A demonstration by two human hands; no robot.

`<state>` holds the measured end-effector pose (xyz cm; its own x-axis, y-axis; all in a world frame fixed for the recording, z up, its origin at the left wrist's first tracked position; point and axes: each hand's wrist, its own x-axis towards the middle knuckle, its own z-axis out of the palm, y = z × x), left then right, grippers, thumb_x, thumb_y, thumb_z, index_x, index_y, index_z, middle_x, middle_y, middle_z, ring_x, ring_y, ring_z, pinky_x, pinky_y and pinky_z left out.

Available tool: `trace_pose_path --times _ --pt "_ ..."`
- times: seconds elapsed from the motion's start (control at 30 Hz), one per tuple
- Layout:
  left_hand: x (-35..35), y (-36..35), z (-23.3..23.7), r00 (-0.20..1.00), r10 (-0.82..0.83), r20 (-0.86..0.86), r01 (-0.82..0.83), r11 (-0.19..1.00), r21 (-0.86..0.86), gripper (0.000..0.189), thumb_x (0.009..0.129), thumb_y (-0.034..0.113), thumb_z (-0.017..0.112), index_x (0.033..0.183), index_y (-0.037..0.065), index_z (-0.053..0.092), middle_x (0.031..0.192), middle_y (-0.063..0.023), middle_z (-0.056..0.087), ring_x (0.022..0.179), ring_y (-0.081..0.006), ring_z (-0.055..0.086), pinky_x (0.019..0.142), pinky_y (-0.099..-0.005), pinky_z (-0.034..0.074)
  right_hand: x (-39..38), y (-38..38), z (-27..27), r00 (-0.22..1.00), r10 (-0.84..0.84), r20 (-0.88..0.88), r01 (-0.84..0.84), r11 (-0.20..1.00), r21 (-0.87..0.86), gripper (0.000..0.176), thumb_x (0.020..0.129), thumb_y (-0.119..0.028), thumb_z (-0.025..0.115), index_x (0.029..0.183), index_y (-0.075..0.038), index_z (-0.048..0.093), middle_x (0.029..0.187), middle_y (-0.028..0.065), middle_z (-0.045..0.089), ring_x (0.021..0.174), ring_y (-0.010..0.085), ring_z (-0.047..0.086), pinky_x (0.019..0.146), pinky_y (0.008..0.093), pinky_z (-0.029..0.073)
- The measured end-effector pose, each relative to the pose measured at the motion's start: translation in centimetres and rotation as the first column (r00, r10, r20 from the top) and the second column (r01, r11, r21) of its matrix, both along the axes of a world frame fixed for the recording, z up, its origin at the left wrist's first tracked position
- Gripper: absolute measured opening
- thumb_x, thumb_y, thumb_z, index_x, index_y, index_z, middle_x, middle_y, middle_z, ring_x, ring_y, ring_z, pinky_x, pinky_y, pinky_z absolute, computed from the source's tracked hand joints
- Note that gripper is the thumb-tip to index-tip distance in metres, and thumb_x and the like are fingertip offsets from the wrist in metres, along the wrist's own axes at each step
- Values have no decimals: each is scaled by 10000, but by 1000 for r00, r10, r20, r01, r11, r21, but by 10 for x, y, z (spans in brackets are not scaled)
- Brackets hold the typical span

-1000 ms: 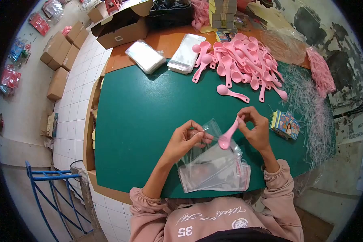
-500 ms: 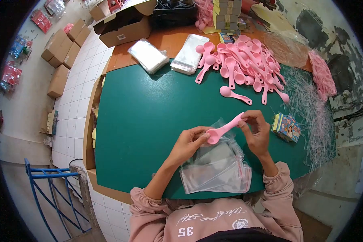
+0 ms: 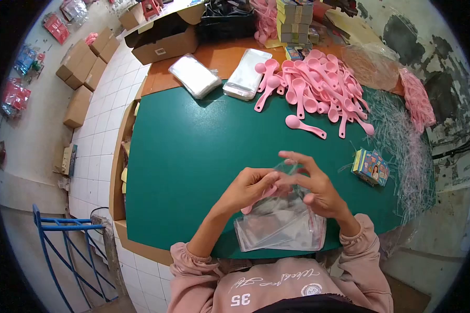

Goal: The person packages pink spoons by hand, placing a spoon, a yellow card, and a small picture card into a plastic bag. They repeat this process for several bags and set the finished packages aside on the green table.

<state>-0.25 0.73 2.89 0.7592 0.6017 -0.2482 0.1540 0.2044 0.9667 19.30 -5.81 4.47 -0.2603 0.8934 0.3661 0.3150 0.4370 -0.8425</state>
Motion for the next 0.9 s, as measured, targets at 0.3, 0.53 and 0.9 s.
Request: trace_pose_path --times 0.3,0.53,0.9 --pt "-21 18 3 974 187 126 -172 977 -124 319 933 235 439 1030 -33 583 883 -142 646 793 -165 621 703 -250 497 187 -82 -51 -122 -564 817 950 173 261 300 823 -215 568 979 41 571 900 160 576 821 248 578 716 334 455" --pt "-21 19 -4 980 164 115 -168 985 28 284 923 208 464 990 -32 600 880 -136 648 815 -156 621 704 -245 498 167 -77 -27 60 -812 581 982 152 111 259 772 -190 619 916 22 578 708 128 587 645 312 563 605 384 434" --pt "-17 20 0 997 61 54 -61 998 -2 285 926 193 456 1015 -43 589 892 -123 644 841 -160 620 747 -253 495 151 -46 25 184 -743 644 845 454 283 139 808 -101 544 902 -1 566 760 158 595 700 303 580 647 372 437"
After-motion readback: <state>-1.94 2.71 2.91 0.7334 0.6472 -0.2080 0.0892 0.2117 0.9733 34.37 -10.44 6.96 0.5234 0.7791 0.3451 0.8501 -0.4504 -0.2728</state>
